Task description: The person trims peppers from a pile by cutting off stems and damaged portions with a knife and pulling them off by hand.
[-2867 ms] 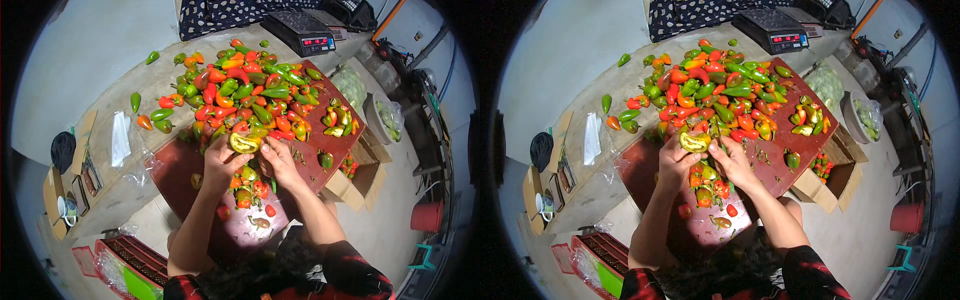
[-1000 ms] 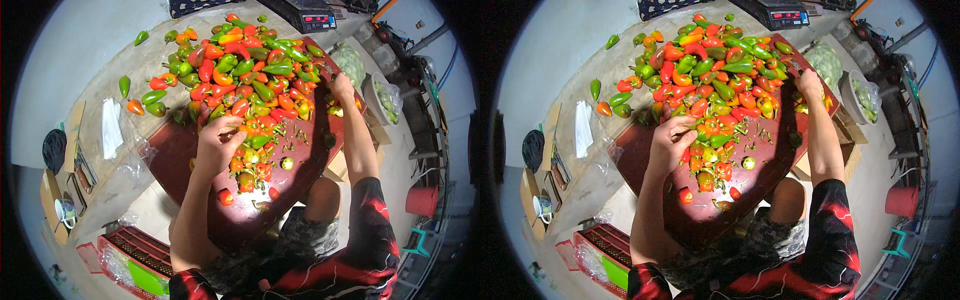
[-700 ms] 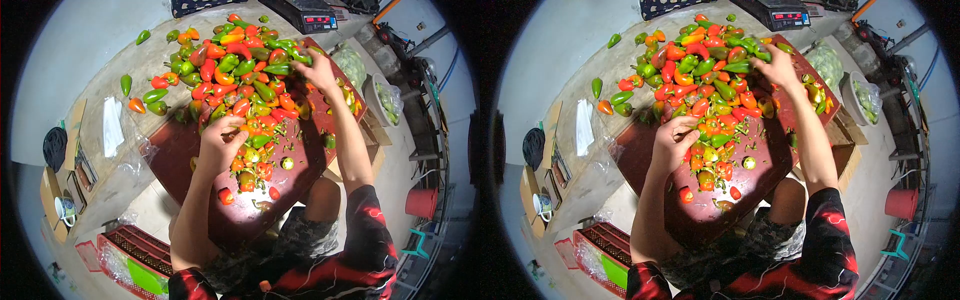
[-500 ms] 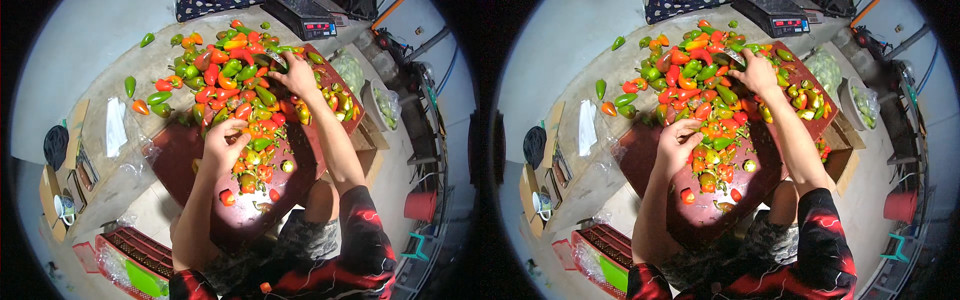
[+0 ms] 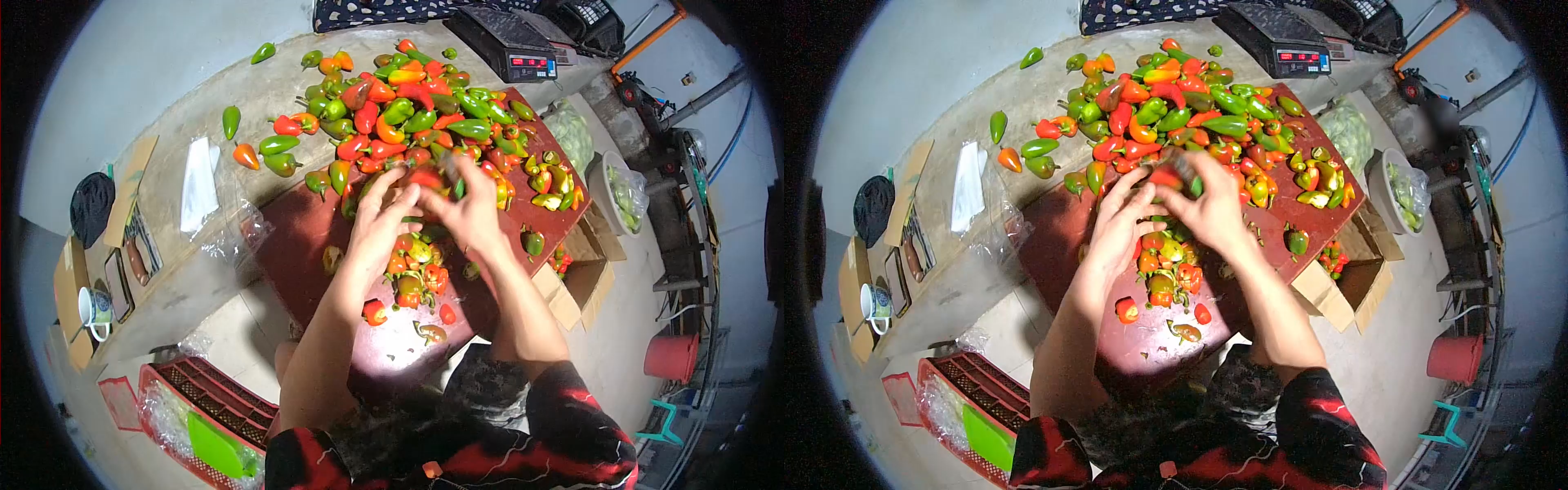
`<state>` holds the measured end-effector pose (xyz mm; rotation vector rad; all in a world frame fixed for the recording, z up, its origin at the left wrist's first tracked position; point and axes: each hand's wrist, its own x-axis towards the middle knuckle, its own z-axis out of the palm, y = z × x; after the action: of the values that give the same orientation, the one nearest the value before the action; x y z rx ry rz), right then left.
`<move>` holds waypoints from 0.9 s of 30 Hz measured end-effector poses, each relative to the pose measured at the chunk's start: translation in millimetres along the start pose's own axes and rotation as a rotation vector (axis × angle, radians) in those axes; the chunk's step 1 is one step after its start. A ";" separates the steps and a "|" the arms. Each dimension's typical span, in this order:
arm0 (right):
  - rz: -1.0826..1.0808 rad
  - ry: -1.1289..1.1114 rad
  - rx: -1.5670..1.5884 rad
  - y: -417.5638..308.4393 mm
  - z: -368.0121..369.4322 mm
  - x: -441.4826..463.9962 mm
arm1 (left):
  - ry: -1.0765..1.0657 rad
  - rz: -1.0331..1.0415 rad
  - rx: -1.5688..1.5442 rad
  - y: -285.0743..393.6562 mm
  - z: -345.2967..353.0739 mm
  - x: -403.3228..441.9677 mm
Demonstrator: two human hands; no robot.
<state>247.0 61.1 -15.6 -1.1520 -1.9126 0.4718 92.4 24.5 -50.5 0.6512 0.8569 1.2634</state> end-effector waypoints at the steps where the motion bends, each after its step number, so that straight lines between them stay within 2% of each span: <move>1: -0.050 -0.038 -0.080 -2.9 3.2 -11.0 | -0.044 -0.008 -0.133 0.3 -2.3 0.7; 3: -0.076 -0.031 0.007 -10.4 7.9 -27.0 | -0.220 0.063 -0.294 -3.7 -8.5 1.9; 4: -0.103 -0.019 0.004 -8.7 6.3 -29.8 | -0.231 0.092 -0.288 -5.3 -11.8 0.9; 7: 0.108 -0.044 0.150 3.7 -1.7 -36.2 | -0.279 0.118 -0.236 2.3 -12.7 -9.3; 8: 0.175 -0.074 0.196 4.0 -5.1 -35.5 | -0.215 0.121 -0.183 0.7 -10.9 -8.6; 9: 0.182 -0.145 0.148 7.3 -10.3 -33.4 | -0.227 0.118 -0.185 2.9 -9.2 -8.0; 11: 0.138 -0.233 0.102 9.6 -17.5 -31.9 | -0.245 0.099 -0.004 7.0 -8.1 -12.4; 13: 0.128 -0.231 0.072 13.6 -19.3 -33.2 | -0.200 0.065 -0.002 2.9 -7.7 -12.1; 15: 0.035 -0.254 -0.149 14.2 -23.2 -35.7 | -0.285 0.079 -0.092 -1.1 -7.7 -11.4; 21: 0.038 -0.283 -0.047 21.2 -25.2 -37.3 | -0.360 0.041 0.000 -10.2 -13.9 -6.4; 27: -0.044 -0.253 -0.168 22.4 -24.5 -39.5 | -0.389 0.039 -0.076 -10.7 -7.9 -7.9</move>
<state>288.1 36.3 -34.5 -1.1995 -2.2268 0.4572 90.9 14.3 -62.1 0.8224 0.4748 1.1476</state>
